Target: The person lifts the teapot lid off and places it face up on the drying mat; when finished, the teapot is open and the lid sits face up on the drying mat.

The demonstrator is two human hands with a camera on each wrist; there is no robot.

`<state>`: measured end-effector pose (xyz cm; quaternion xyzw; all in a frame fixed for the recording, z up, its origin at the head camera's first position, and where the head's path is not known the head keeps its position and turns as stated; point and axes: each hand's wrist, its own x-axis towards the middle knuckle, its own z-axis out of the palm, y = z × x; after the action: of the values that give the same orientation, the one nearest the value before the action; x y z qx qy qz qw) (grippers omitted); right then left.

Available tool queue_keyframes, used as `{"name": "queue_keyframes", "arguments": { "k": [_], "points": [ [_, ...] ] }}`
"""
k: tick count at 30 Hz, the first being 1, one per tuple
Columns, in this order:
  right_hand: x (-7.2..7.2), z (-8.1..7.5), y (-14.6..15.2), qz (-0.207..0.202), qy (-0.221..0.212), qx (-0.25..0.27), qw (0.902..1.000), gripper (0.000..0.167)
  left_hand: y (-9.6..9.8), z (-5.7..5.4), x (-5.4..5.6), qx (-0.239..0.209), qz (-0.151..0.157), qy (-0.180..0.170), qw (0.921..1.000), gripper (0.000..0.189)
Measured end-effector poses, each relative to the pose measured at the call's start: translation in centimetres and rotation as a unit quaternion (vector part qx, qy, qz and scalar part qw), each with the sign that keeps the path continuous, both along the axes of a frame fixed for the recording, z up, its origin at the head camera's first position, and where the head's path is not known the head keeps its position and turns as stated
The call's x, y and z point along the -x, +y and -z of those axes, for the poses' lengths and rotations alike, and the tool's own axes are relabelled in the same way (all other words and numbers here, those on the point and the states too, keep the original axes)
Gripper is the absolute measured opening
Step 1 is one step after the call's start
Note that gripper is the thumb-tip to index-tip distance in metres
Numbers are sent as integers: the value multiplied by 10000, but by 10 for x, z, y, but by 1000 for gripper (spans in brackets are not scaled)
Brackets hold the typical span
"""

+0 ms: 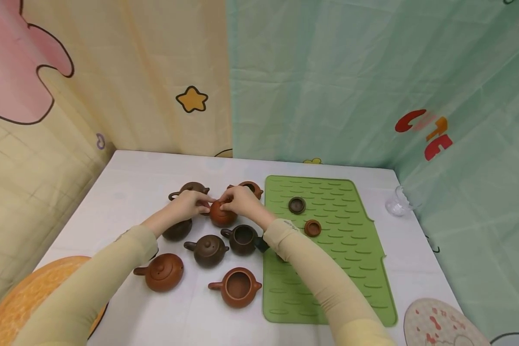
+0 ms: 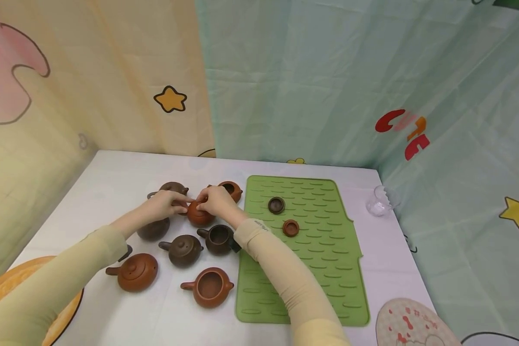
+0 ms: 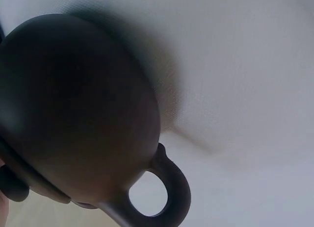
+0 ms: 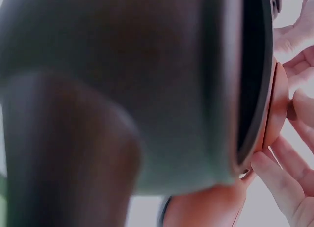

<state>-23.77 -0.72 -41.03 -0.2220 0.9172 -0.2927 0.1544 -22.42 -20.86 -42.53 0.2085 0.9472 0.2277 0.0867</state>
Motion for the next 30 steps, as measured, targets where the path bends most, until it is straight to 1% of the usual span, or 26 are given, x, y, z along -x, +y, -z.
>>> {"name": "queue_keyframes", "arguments": {
  "k": [4, 9, 13, 16, 19, 22, 24, 26, 28, 30],
  "points": [
    [-1, 1, -4, 22, 96, -83, 9999, 20, -2, 3, 0, -2, -69, 15, 10000, 31],
    [-4, 3, -6, 191, 130, -62, 9997, 18, -3, 5, 0, -49, -100, 23, 9999, 31],
    [-4, 3, -5, 407, 19, 87, 9991, 16, -2, 3, 1, -41, -107, -18, 9999, 32],
    [-2, -1, 0, 558, -46, 255, 9981, 16, 0, 2, 4, -17, -91, -43, 9999, 32],
    [2, -4, 6, 567, -39, 366, 9977, 18, 0, 0, 6, 19, -86, -27, 10000, 33],
    [4, -8, 16, 516, -97, 608, 9968, 20, 1, -2, 6, 59, -80, -19, 9999, 33],
    [4, -12, 25, 541, -271, 866, 9944, 21, 1, -3, 5, 81, -95, -26, 9999, 33],
    [2, -16, 36, 602, -592, 1211, 9890, 22, 1, -3, 4, 88, -91, -9, 9999, 33],
    [-1, -20, 51, 664, -952, 1536, 9813, 23, 2, -2, 3, 88, -115, -1, 9999, 32],
    [-6, -25, 68, 685, -1374, 1867, 9703, 26, 2, -1, 2, 63, -130, 13, 9999, 32]
  ]
}}
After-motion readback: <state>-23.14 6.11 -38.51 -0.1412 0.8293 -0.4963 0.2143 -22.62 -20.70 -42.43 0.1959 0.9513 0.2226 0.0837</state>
